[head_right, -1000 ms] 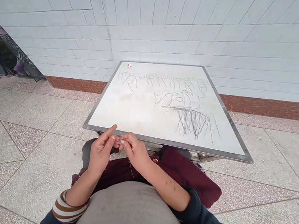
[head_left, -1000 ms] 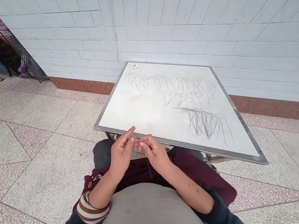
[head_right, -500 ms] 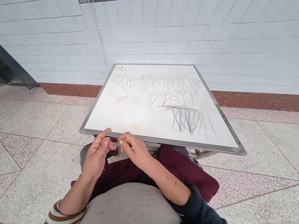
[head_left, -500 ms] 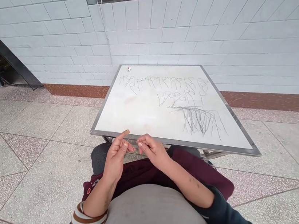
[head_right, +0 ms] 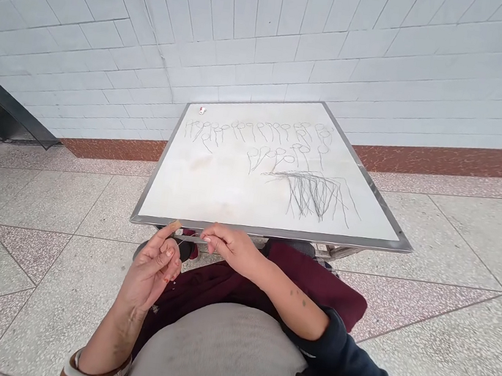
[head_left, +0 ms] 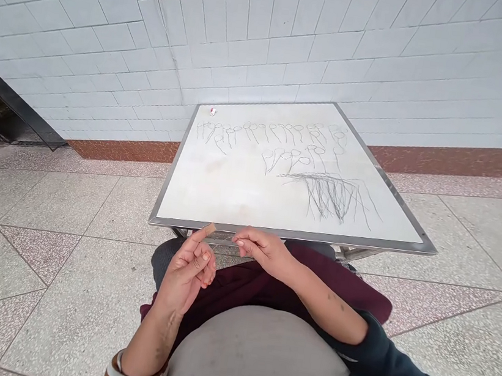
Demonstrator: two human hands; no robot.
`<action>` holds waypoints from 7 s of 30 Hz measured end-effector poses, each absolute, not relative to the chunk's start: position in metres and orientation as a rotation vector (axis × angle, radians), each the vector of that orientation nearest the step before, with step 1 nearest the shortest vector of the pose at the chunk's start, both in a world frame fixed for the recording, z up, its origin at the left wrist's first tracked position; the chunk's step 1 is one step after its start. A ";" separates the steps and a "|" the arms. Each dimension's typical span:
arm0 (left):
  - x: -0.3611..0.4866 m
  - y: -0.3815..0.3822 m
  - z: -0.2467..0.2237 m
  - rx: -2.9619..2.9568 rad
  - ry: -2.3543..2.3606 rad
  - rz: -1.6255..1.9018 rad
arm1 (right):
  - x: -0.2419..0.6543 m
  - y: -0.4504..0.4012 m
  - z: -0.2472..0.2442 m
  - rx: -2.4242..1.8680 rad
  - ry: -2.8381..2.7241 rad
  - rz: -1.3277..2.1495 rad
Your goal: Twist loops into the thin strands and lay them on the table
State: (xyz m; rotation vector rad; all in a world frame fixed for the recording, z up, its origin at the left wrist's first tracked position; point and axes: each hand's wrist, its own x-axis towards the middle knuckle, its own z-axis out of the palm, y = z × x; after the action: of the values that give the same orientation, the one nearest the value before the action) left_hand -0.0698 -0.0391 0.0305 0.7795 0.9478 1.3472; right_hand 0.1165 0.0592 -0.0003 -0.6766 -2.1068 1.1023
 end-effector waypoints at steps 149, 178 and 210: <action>-0.081 -0.013 0.036 0.926 1.334 1.104 | 0.101 0.061 -0.009 -1.130 -1.311 1.473; -0.061 0.002 0.021 1.221 1.496 1.198 | 0.091 0.048 -0.018 -0.786 -1.294 1.919; -0.070 0.008 0.021 1.063 1.495 1.301 | 0.079 0.051 -0.039 -0.681 -1.514 1.692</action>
State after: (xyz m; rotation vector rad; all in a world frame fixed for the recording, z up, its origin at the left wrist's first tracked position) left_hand -0.0696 0.0083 0.0208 1.0631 1.4952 1.3014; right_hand 0.0791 0.0506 -0.0393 -0.6811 -1.5143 1.6920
